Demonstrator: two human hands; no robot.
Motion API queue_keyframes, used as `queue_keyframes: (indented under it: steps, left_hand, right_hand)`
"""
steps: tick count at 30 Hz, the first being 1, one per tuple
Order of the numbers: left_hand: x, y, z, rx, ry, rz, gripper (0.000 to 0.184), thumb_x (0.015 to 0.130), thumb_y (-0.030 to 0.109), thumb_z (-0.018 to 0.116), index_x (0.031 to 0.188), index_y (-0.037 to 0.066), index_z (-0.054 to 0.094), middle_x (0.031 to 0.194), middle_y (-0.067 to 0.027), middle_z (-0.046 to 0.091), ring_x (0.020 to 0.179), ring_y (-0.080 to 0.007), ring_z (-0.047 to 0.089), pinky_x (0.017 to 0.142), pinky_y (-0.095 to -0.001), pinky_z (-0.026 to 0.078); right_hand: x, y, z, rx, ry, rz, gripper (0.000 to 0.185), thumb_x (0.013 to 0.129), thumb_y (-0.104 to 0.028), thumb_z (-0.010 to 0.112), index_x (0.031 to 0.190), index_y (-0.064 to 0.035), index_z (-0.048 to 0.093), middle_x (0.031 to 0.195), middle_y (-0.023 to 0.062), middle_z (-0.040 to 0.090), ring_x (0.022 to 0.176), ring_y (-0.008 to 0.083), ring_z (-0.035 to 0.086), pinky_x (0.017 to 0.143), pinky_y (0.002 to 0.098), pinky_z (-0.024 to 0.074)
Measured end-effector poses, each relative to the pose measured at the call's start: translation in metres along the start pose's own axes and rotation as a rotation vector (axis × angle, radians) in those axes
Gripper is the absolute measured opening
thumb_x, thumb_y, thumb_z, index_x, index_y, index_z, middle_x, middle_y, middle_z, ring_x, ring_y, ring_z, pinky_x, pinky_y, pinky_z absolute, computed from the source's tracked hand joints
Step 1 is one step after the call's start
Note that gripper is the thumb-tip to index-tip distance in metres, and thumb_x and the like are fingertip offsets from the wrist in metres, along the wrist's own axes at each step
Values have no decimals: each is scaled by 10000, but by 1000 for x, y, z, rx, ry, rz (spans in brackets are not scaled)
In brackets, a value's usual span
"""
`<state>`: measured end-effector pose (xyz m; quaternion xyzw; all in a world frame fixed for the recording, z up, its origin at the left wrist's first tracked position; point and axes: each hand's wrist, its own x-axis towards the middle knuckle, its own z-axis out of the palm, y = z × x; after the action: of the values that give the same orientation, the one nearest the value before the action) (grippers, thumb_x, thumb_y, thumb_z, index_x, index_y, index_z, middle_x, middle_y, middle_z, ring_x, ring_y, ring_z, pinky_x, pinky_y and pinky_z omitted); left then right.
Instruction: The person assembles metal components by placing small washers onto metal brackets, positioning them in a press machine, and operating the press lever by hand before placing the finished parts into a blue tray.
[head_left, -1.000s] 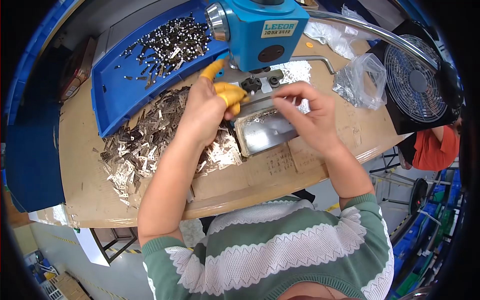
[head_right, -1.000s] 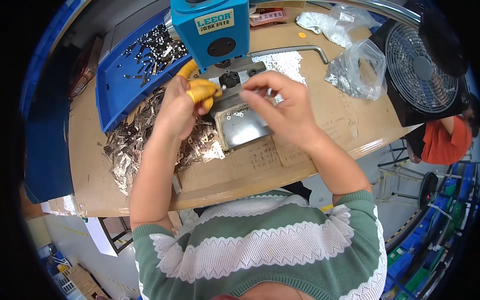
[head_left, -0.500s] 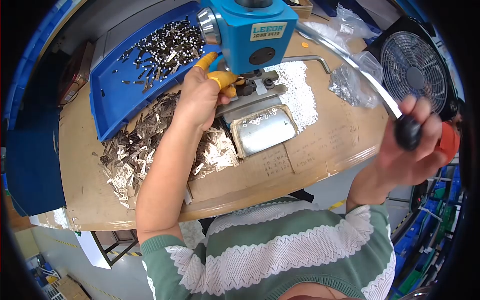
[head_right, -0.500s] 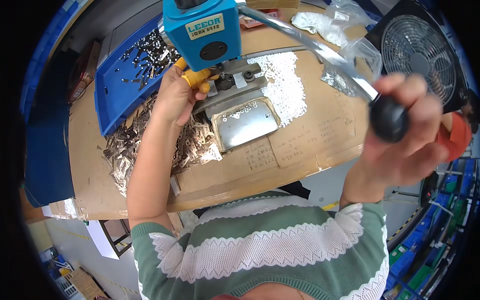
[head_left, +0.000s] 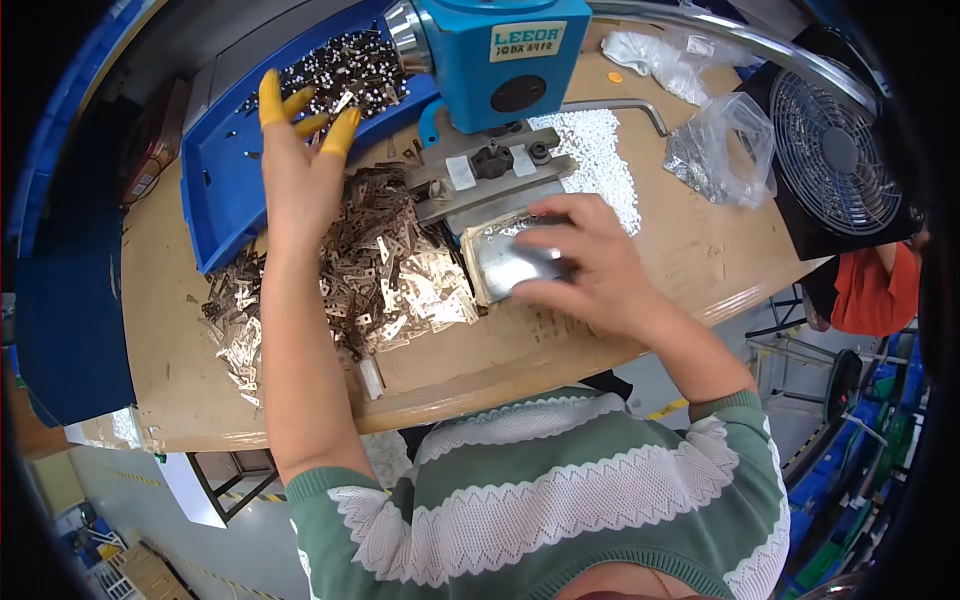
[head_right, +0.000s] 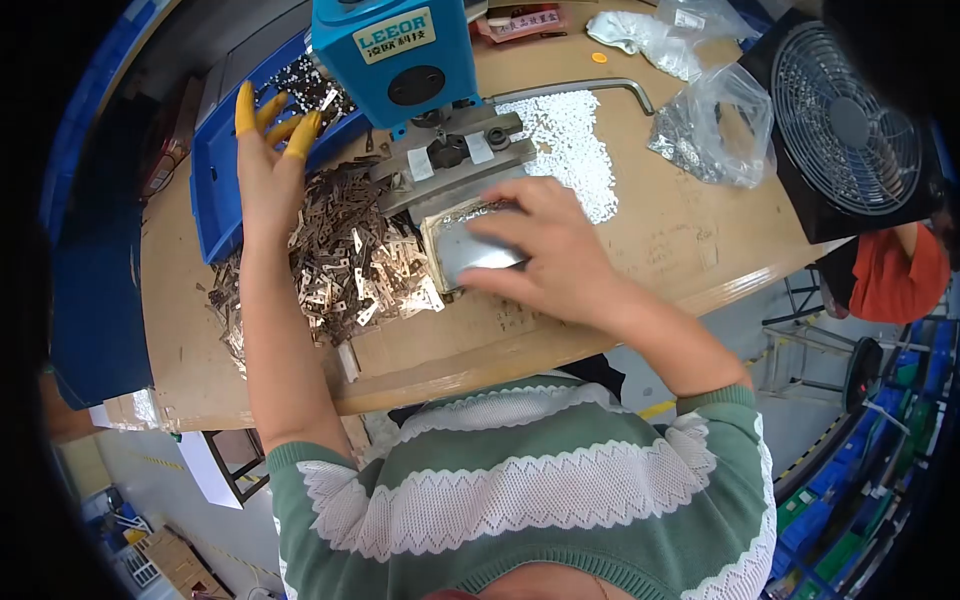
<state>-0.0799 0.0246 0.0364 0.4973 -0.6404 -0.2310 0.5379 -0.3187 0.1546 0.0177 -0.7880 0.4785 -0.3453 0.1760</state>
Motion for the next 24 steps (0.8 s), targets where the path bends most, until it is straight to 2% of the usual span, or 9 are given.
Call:
queue_keyframes:
  steps: [4,6,7,10,11,16,20,21,24]
  left_hand:
    - [-32,-18,-18,399,-296,115,629,734,162,709,1266,-23,429,1145,-243,540,1058,-340,534,926,-395,403]
    - [-44,-8,-27,600,-576,23,625,739,103,697,1294,15,422,1188,-203,538,1105,-297,513,947,-371,386]
    - [-47,-1,-28,692,-646,25,599,706,81,701,1253,8,466,1072,-210,595,1024,-321,555,885,-377,427]
    - [-45,3,-26,767,-688,-69,550,687,58,699,1200,-2,510,983,-209,624,928,-341,591,804,-400,461]
    - [-46,3,-25,793,-654,-10,476,679,31,685,1137,2,558,887,-209,633,827,-350,608,731,-419,475]
    - [-56,-5,-17,831,-633,100,430,685,4,647,1110,10,581,785,-210,612,755,-349,597,680,-438,460]
    - [-54,1,-20,763,-601,16,416,691,14,643,1104,11,585,736,-200,607,705,-339,589,662,-408,469]
    - [-54,1,-21,669,-538,31,404,709,-6,625,1110,16,586,737,-153,614,656,-262,602,639,-338,484]
    - [-50,4,-18,316,-404,-169,364,733,39,596,1097,60,605,731,-136,630,625,-228,604,635,-322,491]
  right_hand:
    - [3,-5,18,-311,54,-244,475,602,-337,759,975,-77,621,1064,111,558,1001,284,505,839,379,390]
    - [-5,0,22,-377,42,-295,503,584,-360,754,980,-81,616,1098,118,540,1018,293,492,853,390,375]
    - [-15,9,21,-404,34,-324,515,583,-372,747,986,-82,612,1117,128,527,1030,296,483,860,394,368]
    - [-21,16,19,-353,-10,-281,525,590,-386,733,1004,-88,607,1175,148,496,1067,304,461,878,404,351]
    - [-19,12,18,-316,-22,-234,524,595,-386,729,1010,-91,606,1195,153,486,1080,306,453,883,407,346]
    - [1,-7,21,-363,29,-226,451,606,-315,748,993,-116,631,1203,124,516,1050,289,492,854,391,365]
    - [-15,9,18,-372,85,-392,328,609,-242,738,890,-100,644,1027,79,594,930,253,539,790,354,399]
    - [-19,14,18,-365,113,-451,286,613,-224,729,855,-98,645,966,62,615,889,238,553,768,343,409]
    - [-19,15,15,-252,126,-425,164,639,-163,724,762,-94,637,806,11,613,765,207,559,697,317,421]
